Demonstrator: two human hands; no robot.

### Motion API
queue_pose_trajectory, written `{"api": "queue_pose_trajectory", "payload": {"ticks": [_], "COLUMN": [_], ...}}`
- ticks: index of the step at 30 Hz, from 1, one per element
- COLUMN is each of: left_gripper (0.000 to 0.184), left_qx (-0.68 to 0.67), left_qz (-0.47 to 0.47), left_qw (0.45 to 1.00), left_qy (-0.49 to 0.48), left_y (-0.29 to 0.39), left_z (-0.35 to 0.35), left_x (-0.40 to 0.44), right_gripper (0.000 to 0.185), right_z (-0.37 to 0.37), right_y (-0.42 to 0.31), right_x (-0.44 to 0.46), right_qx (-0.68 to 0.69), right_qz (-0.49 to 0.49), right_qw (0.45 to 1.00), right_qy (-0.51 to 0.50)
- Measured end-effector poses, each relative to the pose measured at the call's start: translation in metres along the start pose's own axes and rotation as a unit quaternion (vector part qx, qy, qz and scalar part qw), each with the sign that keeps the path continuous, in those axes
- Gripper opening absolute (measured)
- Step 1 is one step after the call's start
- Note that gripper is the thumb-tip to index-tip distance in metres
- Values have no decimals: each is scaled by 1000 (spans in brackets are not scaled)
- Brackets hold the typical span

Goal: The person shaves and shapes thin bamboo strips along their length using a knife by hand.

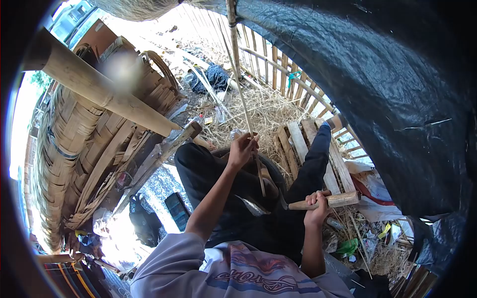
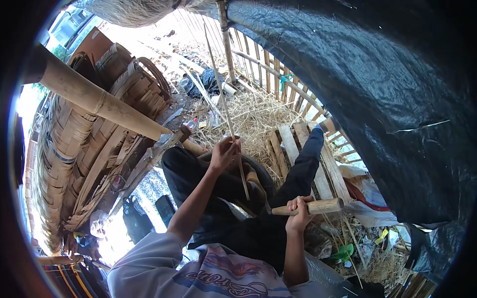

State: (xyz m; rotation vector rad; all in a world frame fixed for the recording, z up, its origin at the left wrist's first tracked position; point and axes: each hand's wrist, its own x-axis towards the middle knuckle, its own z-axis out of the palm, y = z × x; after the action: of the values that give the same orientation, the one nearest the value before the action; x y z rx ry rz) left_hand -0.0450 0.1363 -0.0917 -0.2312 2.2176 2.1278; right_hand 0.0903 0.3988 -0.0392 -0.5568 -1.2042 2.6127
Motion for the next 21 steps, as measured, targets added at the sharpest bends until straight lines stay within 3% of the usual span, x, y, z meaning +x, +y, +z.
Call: {"api": "queue_pose_trajectory", "payload": {"ticks": [4, 6, 9, 11, 13, 15, 17, 19, 20, 21], "left_gripper": [40, 59, 72, 43, 33, 33, 39, 39, 35, 35], "left_qx": [24, -51, -120, -180, -180, -131, -185, -144, -88, -86], "left_qz": [10, 81, 91, 90, 105, 123, 202, 170, 129, 127], "left_qw": [1000, 993, 986, 979, 978, 983, 961, 975, 985, 986], "left_qy": [-4, 62, 69, 29, 30, 33, -44, -10, 69, 68], "left_y": [15, 34, 74, 81, 99, 123, 123, 135, 143, 144], "left_z": [1, 7, -4, -24, -41, -59, -83, -96, -96, -103], "left_x": [-5, -18, -25, -18, -12, -16, -12, -10, -12, -11], "right_gripper": [12, 13, 14, 15, 15, 10, 16, 16, 16, 16], "right_z": [1, 1, 7, 3, 0, -1, 4, 5, 3, 2], "right_y": [-1, -1, -4, -2, 1, 4, 5, 8, 9, 10], "right_x": [-1, 0, -3, -2, 0, -1, -2, -2, -3, -2], "right_qx": [-5, -3, -2, -6, -7, -30, 0, 1, 1, 3], "right_qz": [0, 1, 5, 3, 2, 8, 8, 6, 8, 6], "right_qw": [1000, 1000, 1000, 1000, 1000, 999, 1000, 1000, 1000, 1000], "right_qy": [-4, -14, 7, 7, 12, -9, 5, 4, 11, 2]}}
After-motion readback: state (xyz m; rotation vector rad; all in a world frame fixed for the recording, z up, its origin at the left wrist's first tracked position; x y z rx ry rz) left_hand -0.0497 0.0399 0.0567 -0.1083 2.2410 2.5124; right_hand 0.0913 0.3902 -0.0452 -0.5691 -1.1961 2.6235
